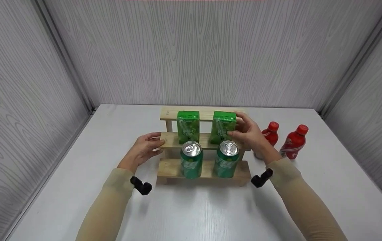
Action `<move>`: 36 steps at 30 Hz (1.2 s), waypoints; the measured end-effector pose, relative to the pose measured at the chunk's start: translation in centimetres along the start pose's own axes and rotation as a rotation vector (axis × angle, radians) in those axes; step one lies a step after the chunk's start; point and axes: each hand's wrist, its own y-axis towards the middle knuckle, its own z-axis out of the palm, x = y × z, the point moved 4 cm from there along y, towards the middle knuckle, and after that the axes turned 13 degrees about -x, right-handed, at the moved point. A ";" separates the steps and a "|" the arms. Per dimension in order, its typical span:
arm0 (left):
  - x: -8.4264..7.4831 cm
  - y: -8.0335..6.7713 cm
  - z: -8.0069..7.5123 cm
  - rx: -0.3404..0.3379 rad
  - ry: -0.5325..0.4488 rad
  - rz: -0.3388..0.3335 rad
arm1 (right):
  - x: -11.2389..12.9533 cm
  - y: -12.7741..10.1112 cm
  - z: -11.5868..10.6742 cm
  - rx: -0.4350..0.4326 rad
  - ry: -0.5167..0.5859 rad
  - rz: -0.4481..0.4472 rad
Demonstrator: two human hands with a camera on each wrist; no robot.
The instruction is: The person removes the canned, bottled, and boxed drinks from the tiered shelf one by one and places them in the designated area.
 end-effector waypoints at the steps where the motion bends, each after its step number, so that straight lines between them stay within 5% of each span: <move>1: 0.0 0.0 0.0 0.000 -0.001 0.000 | 0.0 0.0 0.0 0.003 -0.004 0.000; 20: -0.1 -0.1 0.2 -0.006 -0.030 0.000 | 0.0 0.3 0.1 -0.012 0.011 -0.018; 36: 0.0 -0.3 0.0 -0.003 -0.035 -0.001 | 0.1 -0.5 -2.8 -0.037 -0.063 -0.094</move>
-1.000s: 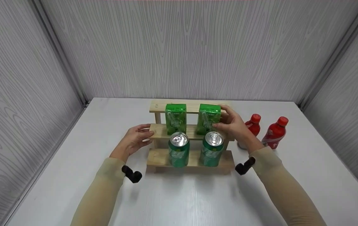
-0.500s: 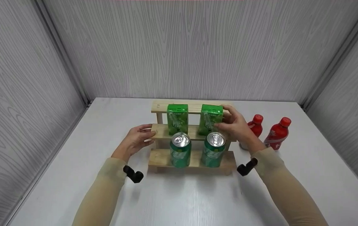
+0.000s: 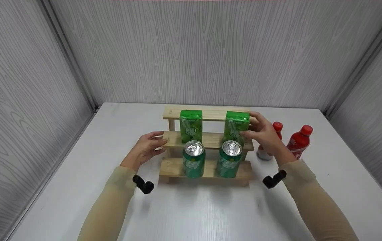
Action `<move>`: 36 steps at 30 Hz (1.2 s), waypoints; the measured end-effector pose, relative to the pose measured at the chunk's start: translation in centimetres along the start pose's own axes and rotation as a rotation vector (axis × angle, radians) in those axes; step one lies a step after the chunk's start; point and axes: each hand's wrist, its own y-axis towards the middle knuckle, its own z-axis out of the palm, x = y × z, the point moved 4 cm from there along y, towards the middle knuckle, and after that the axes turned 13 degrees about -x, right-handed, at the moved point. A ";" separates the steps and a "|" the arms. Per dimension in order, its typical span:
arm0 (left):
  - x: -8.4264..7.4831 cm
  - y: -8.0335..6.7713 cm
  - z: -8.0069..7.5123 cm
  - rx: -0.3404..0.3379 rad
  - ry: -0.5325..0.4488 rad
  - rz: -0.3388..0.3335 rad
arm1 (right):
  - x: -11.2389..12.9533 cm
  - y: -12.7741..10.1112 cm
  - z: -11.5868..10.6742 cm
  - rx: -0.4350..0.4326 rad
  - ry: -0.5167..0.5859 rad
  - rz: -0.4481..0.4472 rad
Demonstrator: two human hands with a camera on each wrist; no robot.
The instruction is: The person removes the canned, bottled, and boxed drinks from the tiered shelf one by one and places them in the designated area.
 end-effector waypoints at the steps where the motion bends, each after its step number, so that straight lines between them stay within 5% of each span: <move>1: 0.0 0.0 0.0 0.001 -0.003 -0.003 | 0.0 -0.1 -0.3 -0.004 -0.006 -0.001; 14: 0.2 0.2 -0.1 -0.021 0.019 -0.015 | 0.1 -1.9 -3.4 -0.095 -0.016 0.107; 36: 0.3 0.6 0.0 -0.003 0.000 -0.030 | -0.8 -6.1 -9.0 -0.185 0.113 0.028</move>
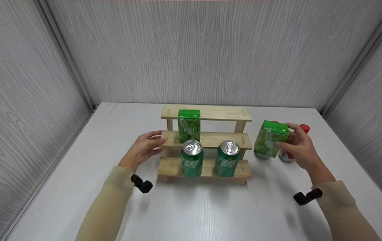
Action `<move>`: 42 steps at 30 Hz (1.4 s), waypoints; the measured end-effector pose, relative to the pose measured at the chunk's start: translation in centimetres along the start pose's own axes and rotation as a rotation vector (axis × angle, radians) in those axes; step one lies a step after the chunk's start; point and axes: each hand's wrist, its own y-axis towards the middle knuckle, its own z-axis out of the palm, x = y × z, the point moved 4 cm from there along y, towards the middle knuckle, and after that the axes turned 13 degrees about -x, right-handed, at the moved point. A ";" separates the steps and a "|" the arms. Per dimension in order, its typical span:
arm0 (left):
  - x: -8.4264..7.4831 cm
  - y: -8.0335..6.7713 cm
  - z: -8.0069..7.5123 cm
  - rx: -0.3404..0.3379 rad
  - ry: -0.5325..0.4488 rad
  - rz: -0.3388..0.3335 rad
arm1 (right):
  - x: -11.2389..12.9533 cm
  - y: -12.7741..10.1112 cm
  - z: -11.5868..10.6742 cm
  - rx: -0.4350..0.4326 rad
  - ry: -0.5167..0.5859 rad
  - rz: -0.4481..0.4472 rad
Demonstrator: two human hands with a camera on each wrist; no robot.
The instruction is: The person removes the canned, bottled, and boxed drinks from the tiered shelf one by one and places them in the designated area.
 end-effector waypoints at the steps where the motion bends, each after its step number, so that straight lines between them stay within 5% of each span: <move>1: 0.0 0.0 0.0 0.001 0.000 -0.002 | -0.1 -0.2 -0.3 0.001 -0.004 -0.003; 21: 0.2 0.1 -0.1 -0.008 0.000 -0.010 | -5.6 -3.0 -1.8 0.072 -0.019 0.048; 32: 0.1 0.0 -0.1 -0.012 0.002 -0.001 | -7.2 -3.1 -1.9 -0.014 -0.080 0.153; 42: 0.1 0.1 -0.1 -0.017 0.005 -0.010 | -8.1 -3.2 -2.3 0.031 -0.121 0.204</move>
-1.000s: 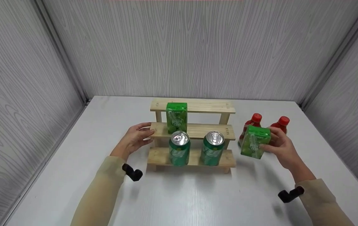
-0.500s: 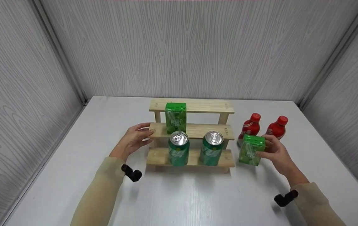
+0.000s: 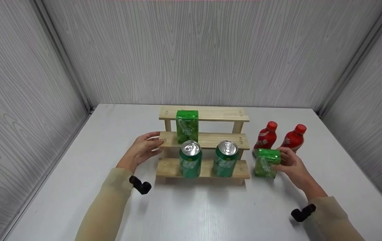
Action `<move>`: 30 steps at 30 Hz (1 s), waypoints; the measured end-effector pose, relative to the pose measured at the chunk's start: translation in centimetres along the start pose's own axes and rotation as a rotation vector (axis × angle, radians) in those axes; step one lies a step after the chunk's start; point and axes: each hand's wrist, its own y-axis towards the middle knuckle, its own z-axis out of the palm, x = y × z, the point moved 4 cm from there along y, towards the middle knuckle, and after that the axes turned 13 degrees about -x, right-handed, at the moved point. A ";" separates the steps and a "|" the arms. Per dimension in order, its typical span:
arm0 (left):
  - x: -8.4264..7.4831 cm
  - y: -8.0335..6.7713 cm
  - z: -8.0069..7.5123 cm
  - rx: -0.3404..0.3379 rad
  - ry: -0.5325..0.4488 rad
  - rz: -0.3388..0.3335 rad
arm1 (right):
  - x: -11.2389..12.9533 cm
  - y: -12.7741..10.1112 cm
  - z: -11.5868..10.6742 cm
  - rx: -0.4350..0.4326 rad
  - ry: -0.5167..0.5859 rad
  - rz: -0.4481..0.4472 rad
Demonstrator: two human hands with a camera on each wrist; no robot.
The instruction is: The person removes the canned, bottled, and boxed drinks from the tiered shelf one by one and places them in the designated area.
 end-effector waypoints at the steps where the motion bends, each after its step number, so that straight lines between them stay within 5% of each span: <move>1: 0.0 0.0 0.0 0.000 -0.001 0.000 | 0.0 0.0 -0.1 0.006 -0.004 0.006; 20: 0.3 -0.3 -0.1 0.028 -0.002 0.002 | 1.0 -0.5 -2.7 0.064 -0.137 0.003; 30: 0.0 -0.1 0.1 0.024 -0.009 0.000 | 4.0 -0.7 -4.4 0.051 -0.034 -0.116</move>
